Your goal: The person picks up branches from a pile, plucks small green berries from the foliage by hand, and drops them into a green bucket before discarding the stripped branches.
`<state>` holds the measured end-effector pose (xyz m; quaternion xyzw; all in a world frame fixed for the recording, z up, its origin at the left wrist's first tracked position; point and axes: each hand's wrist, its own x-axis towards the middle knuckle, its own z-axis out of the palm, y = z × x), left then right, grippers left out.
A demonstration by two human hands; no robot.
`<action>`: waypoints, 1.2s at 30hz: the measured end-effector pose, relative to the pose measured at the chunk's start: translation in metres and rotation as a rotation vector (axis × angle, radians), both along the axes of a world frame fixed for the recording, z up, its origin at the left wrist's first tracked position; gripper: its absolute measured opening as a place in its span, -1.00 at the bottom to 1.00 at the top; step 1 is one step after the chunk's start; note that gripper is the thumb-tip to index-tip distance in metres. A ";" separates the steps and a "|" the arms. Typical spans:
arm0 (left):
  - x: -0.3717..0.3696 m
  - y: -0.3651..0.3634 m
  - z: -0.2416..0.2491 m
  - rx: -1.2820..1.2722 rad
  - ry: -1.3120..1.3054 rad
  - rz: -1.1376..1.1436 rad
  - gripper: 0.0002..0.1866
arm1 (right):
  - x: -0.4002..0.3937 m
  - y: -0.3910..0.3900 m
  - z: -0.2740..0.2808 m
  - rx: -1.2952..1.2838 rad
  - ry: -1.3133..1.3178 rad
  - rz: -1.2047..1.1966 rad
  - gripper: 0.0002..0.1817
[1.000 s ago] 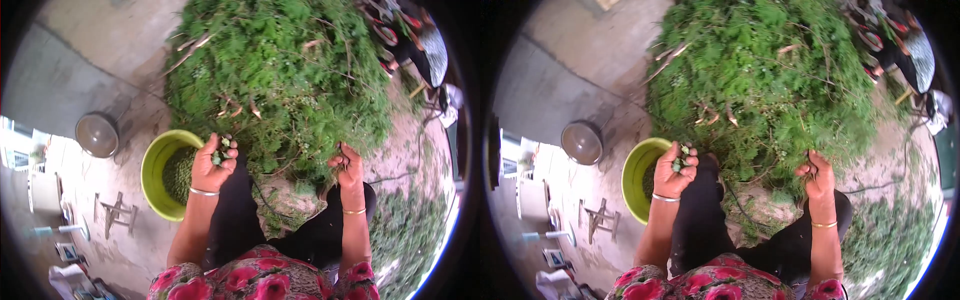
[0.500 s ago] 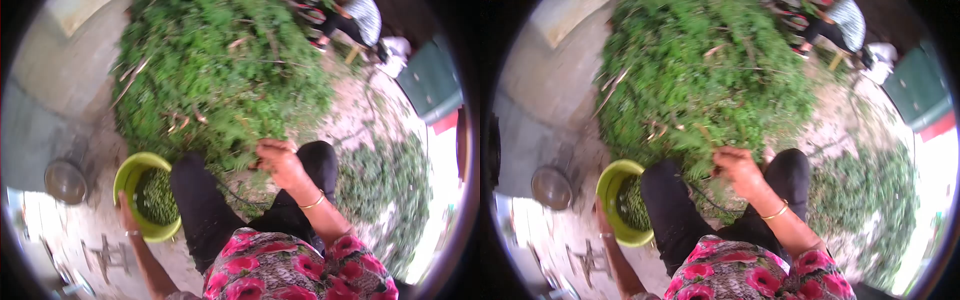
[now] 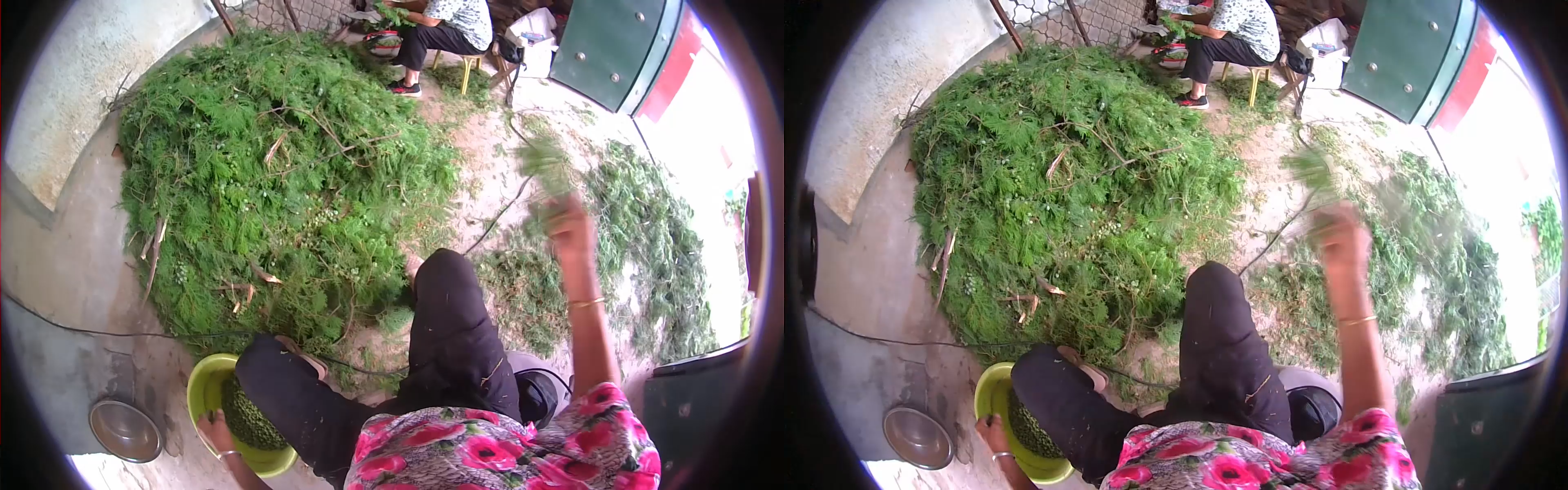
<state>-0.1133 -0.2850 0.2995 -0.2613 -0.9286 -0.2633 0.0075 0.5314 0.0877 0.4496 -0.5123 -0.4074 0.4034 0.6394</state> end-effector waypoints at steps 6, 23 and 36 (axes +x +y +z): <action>0.051 0.126 0.058 0.323 -0.407 0.025 -0.74 | 0.139 -0.006 -0.044 -0.043 -0.073 -0.375 -0.37; 0.185 0.313 -0.214 -0.613 -0.522 -0.816 -0.59 | -0.241 0.056 -0.081 -0.563 0.246 0.483 -0.67; 0.221 0.342 -0.305 -0.627 -0.574 -0.412 -0.46 | -0.247 0.067 -0.095 -0.815 0.157 0.594 -0.71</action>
